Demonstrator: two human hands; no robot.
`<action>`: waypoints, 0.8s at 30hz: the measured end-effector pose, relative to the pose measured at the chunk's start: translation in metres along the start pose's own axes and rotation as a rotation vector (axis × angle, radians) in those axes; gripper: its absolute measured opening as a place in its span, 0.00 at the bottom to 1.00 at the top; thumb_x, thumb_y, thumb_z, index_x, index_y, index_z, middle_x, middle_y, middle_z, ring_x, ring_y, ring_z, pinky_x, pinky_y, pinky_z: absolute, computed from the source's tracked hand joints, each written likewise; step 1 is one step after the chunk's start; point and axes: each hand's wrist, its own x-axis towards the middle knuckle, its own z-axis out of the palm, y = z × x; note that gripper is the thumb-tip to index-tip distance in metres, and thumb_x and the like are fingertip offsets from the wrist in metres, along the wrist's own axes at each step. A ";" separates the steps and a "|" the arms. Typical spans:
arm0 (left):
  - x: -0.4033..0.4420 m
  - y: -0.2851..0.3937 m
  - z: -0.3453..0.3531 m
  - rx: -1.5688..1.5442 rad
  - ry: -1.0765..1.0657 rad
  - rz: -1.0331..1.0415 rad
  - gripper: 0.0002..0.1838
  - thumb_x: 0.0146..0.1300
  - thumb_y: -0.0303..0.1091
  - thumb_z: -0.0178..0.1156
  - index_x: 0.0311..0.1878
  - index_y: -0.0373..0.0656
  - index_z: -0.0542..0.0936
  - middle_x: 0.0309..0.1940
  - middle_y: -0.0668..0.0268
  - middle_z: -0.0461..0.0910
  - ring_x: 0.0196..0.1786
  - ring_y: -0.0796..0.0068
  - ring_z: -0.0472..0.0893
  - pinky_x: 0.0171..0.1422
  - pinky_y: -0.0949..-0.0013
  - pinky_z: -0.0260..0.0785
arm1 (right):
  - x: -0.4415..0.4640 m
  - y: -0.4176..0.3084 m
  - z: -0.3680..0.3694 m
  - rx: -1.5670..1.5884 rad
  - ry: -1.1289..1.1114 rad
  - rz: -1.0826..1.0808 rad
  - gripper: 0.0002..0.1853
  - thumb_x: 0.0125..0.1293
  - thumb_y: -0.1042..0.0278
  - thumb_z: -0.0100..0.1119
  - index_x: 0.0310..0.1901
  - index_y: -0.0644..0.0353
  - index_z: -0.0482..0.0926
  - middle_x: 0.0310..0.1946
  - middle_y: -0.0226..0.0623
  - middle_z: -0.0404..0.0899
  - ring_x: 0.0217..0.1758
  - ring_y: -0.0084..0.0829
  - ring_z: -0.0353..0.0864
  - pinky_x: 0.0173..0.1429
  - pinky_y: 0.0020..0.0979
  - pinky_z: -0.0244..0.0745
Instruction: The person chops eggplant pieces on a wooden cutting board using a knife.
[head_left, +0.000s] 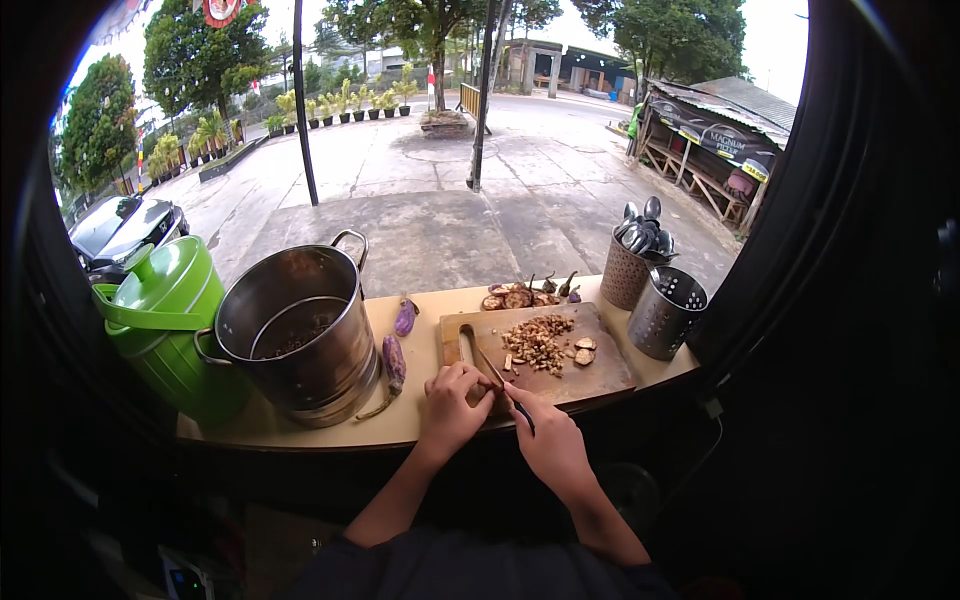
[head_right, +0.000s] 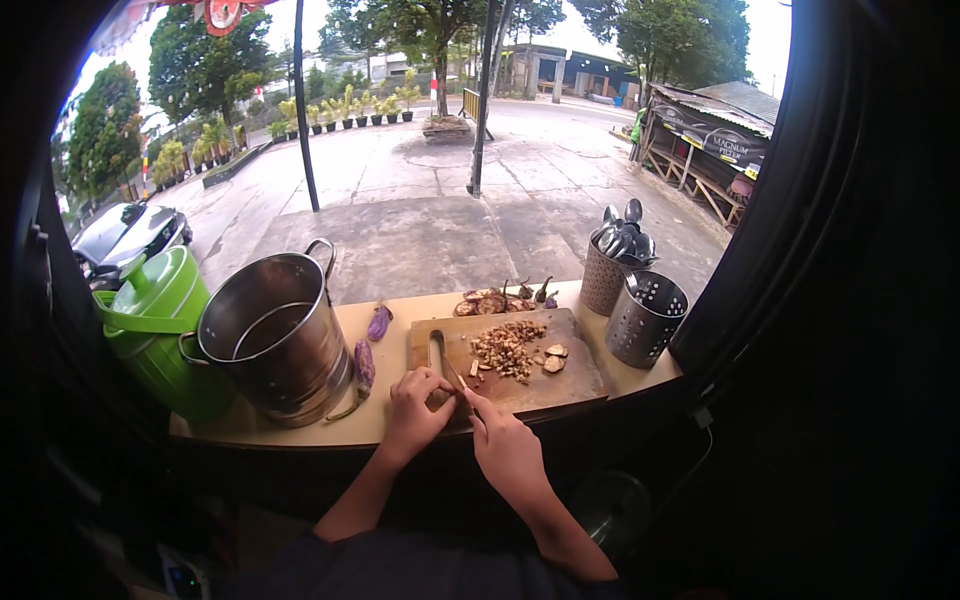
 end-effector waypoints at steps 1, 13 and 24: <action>0.000 0.000 0.000 0.000 0.000 0.000 0.08 0.56 0.34 0.73 0.38 0.47 0.85 0.41 0.67 0.82 0.50 0.62 0.80 0.59 0.57 0.66 | 0.000 0.000 0.000 -0.005 -0.010 0.009 0.20 0.74 0.66 0.58 0.65 0.48 0.78 0.48 0.48 0.86 0.49 0.53 0.85 0.52 0.48 0.81; 0.001 -0.001 0.001 -0.014 0.002 0.007 0.07 0.56 0.34 0.73 0.37 0.46 0.86 0.39 0.67 0.83 0.49 0.62 0.81 0.59 0.58 0.66 | 0.019 0.003 0.005 0.019 -0.027 0.009 0.19 0.73 0.67 0.59 0.64 0.50 0.78 0.45 0.51 0.86 0.48 0.57 0.84 0.51 0.50 0.79; 0.000 -0.006 0.003 -0.008 0.024 0.025 0.09 0.55 0.35 0.75 0.35 0.43 0.86 0.39 0.65 0.82 0.49 0.60 0.81 0.56 0.57 0.70 | 0.008 -0.001 0.000 0.074 -0.031 0.018 0.19 0.74 0.67 0.58 0.64 0.52 0.78 0.50 0.51 0.85 0.52 0.54 0.84 0.54 0.47 0.79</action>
